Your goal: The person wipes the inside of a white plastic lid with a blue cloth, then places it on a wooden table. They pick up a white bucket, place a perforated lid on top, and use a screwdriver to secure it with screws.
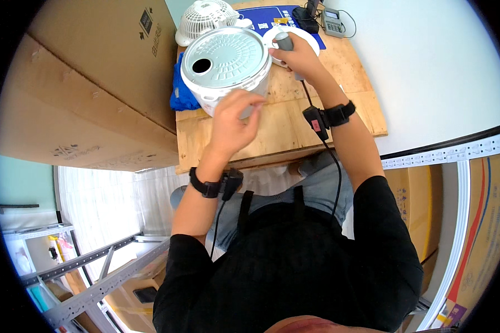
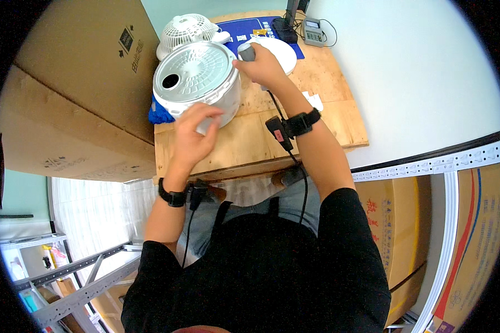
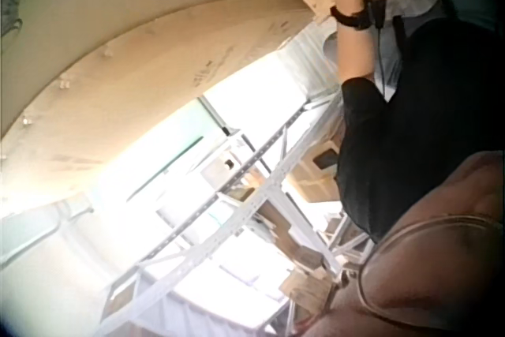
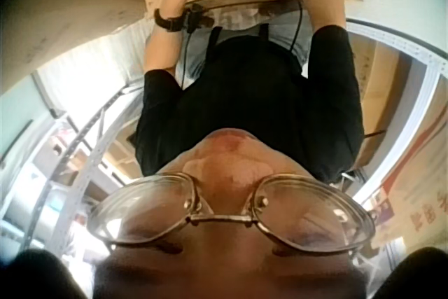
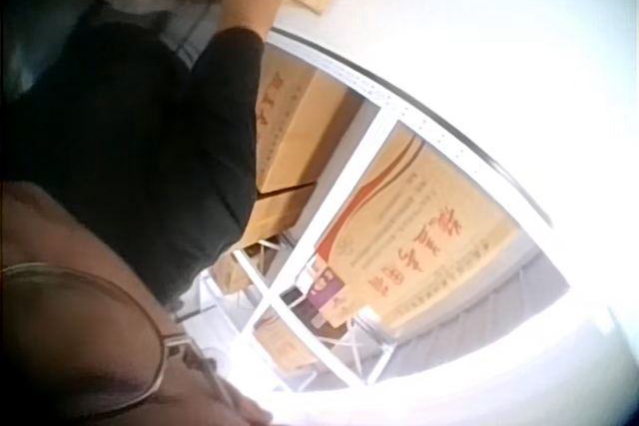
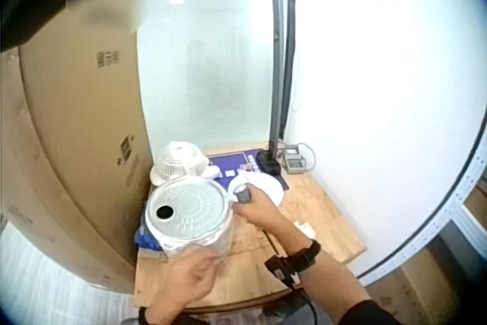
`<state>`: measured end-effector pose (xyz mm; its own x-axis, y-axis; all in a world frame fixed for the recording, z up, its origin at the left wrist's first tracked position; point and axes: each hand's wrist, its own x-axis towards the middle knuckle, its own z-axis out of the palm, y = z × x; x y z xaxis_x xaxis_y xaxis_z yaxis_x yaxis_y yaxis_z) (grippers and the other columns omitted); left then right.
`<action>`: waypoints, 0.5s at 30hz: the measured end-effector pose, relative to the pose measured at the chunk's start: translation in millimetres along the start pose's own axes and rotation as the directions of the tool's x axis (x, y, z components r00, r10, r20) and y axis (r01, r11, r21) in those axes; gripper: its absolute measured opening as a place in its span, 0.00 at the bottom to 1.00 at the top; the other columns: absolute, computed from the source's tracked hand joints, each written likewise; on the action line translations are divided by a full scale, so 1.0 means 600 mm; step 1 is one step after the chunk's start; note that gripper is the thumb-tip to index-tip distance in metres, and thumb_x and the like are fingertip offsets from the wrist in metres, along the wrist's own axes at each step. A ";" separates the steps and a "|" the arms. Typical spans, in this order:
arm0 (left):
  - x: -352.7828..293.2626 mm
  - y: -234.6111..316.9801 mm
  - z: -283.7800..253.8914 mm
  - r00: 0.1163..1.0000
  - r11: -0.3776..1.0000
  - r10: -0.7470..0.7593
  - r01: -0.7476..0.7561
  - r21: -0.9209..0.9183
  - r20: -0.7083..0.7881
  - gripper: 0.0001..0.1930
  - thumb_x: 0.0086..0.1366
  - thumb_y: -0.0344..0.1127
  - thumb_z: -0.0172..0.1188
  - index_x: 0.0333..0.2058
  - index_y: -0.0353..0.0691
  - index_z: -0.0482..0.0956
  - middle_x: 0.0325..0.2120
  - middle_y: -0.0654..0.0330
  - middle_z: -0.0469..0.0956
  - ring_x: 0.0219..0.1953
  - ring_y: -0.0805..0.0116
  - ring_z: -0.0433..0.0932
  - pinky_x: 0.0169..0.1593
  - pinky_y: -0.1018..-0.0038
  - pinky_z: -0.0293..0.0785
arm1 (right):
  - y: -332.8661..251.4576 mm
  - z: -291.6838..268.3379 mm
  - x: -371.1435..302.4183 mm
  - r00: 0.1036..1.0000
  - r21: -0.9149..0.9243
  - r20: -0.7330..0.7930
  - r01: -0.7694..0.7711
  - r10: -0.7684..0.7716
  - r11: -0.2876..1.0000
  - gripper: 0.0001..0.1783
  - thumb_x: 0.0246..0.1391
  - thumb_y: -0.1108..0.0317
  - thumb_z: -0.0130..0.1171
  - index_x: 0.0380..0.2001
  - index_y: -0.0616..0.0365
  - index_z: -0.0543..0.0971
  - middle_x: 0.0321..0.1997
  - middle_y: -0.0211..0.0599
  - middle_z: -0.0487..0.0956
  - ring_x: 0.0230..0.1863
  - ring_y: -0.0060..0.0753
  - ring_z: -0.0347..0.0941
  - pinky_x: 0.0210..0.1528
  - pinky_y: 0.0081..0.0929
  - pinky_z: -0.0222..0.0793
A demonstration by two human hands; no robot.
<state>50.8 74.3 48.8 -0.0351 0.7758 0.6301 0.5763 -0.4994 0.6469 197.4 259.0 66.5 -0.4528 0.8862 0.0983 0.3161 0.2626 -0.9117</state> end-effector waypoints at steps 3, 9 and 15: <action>-0.003 -0.014 0.082 0.957 0.952 -0.264 0.279 -0.126 0.124 0.12 0.52 0.24 0.62 0.38 0.36 0.80 0.27 0.54 0.78 0.30 0.58 0.79 0.34 0.71 0.74 | -0.003 -0.046 -0.022 1.000 0.176 -0.012 -0.008 0.010 0.984 0.19 0.52 0.64 0.67 0.45 0.58 0.76 0.26 0.26 0.74 0.25 0.17 0.68 0.23 0.19 0.65; 0.022 -0.100 0.227 0.847 0.869 -0.493 0.465 0.171 0.201 0.13 0.54 0.28 0.64 0.40 0.37 0.81 0.29 0.53 0.79 0.31 0.55 0.79 0.37 0.65 0.75 | 0.039 -0.117 -0.048 0.999 0.381 -0.042 -0.015 0.034 0.924 0.16 0.53 0.67 0.65 0.45 0.59 0.77 0.26 0.26 0.74 0.26 0.18 0.69 0.27 0.20 0.66; 0.056 -0.136 0.306 0.811 0.806 -0.540 0.421 0.416 0.225 0.08 0.55 0.33 0.63 0.35 0.41 0.81 0.32 0.53 0.80 0.36 0.54 0.80 0.39 0.61 0.76 | 0.062 -0.149 -0.048 0.998 0.466 -0.057 0.012 0.017 0.885 0.16 0.53 0.68 0.64 0.44 0.59 0.77 0.26 0.26 0.74 0.25 0.18 0.69 0.27 0.19 0.66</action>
<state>152.6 212.3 -61.8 -0.1560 0.9856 0.0650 0.7890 0.0848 0.6085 296.7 277.2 65.2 -0.3990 0.9109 0.1054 -0.1144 0.0647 -0.9913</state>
